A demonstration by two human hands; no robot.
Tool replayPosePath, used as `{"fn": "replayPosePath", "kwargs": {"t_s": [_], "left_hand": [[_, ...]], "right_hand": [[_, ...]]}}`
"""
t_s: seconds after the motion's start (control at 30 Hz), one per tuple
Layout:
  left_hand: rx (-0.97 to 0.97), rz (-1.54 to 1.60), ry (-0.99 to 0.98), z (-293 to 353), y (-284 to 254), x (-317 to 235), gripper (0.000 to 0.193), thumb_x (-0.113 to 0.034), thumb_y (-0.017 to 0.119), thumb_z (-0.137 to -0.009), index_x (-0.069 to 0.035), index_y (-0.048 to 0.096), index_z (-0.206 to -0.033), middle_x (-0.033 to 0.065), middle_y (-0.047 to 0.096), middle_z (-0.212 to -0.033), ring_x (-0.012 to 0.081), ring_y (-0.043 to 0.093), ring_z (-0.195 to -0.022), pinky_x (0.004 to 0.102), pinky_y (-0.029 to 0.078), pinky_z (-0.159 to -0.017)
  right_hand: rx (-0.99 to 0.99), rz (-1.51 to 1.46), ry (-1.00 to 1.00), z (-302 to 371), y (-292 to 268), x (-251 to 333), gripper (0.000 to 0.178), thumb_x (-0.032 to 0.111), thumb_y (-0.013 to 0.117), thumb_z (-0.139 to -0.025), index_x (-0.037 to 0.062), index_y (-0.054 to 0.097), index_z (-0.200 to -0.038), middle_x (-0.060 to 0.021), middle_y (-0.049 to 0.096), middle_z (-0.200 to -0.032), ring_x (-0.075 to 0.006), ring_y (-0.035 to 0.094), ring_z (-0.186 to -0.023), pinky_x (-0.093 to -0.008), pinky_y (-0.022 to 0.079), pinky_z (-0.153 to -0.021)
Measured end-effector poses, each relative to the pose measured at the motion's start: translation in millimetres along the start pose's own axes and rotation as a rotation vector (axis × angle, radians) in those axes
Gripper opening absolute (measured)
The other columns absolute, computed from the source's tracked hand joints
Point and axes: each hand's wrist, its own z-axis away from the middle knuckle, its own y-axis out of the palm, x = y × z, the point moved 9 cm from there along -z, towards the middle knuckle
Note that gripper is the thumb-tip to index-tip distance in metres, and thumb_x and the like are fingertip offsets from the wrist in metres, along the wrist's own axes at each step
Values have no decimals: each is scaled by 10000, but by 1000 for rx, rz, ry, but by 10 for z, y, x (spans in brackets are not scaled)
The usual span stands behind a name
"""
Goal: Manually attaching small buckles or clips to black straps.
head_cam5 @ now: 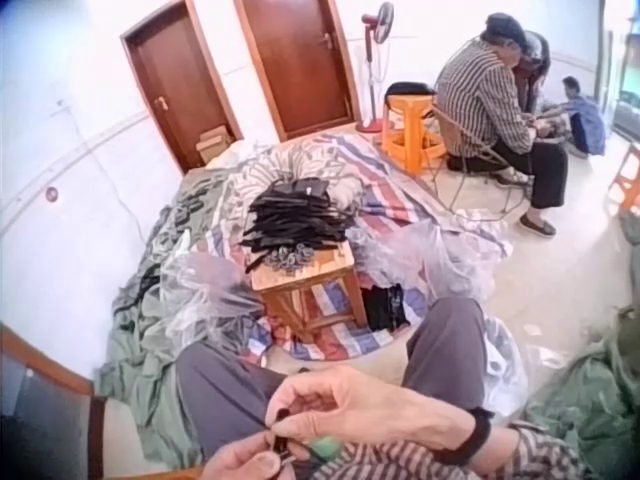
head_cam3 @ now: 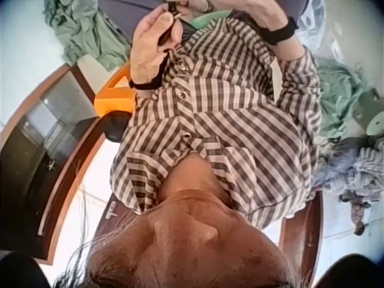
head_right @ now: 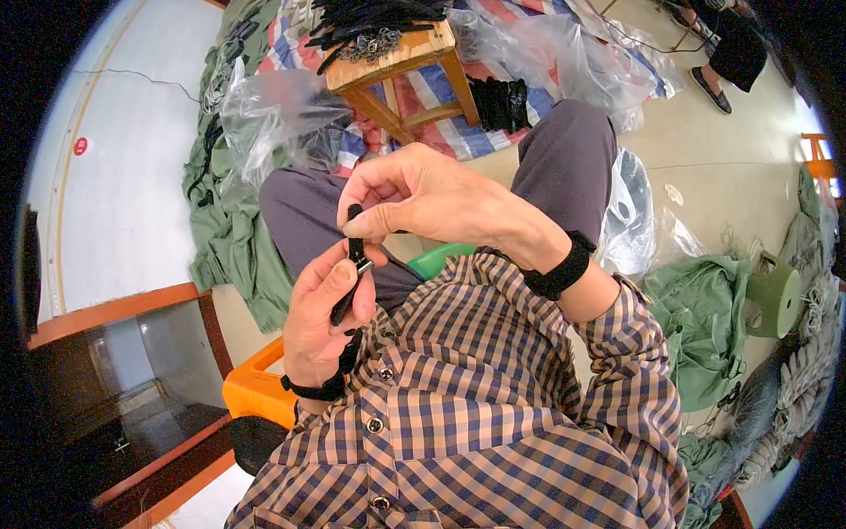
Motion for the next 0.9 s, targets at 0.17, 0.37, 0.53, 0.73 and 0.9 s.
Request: {"fn": "replayPosePath", "kwargs": {"t_s": [0.17,0.37,0.53,0.73,0.9], "left_hand": [[54,-72,11,-1,-5,-29,314,-282,525,-919,0,556,-1054,2,539,-607,39,463,-510,141,314,-466],[102,-148,66,-24,6,-60,325,-280,538,-911,21,572,-1029,8,534,-607,53,465,-515,161,327,-479],[4,-7,138,-44,-100,-3,330,-278,545,-908,27,566,-1031,23,556,-672,52,461,-524,172,349,-469],[38,100,288,-21,-88,-67,325,-259,537,-914,22,543,-1078,46,588,-931,48,483,-591,161,371,-477],[66,137,319,2,-76,-119,341,-249,519,-924,24,526,-1128,68,596,-974,53,491,-624,166,392,-525]], "right_hand": [[-10,-108,-21,-12,33,-1,105,76,605,-838,-25,597,-864,-49,600,-718,-111,593,-608,-226,459,-571],[-67,-57,-18,-37,92,33,61,36,615,-822,-20,604,-844,-25,589,-708,-71,548,-562,-198,422,-498],[-216,243,-163,-69,102,267,43,-2,582,-792,-30,596,-763,-50,582,-653,-83,540,-516,-212,412,-483],[-229,-234,-129,-45,47,68,43,9,587,-833,-34,589,-830,-44,586,-725,-107,558,-554,-226,442,-519],[-217,-246,-183,-56,37,70,55,14,598,-828,-32,584,-856,-52,581,-741,-115,557,-588,-236,448,-567]]}}
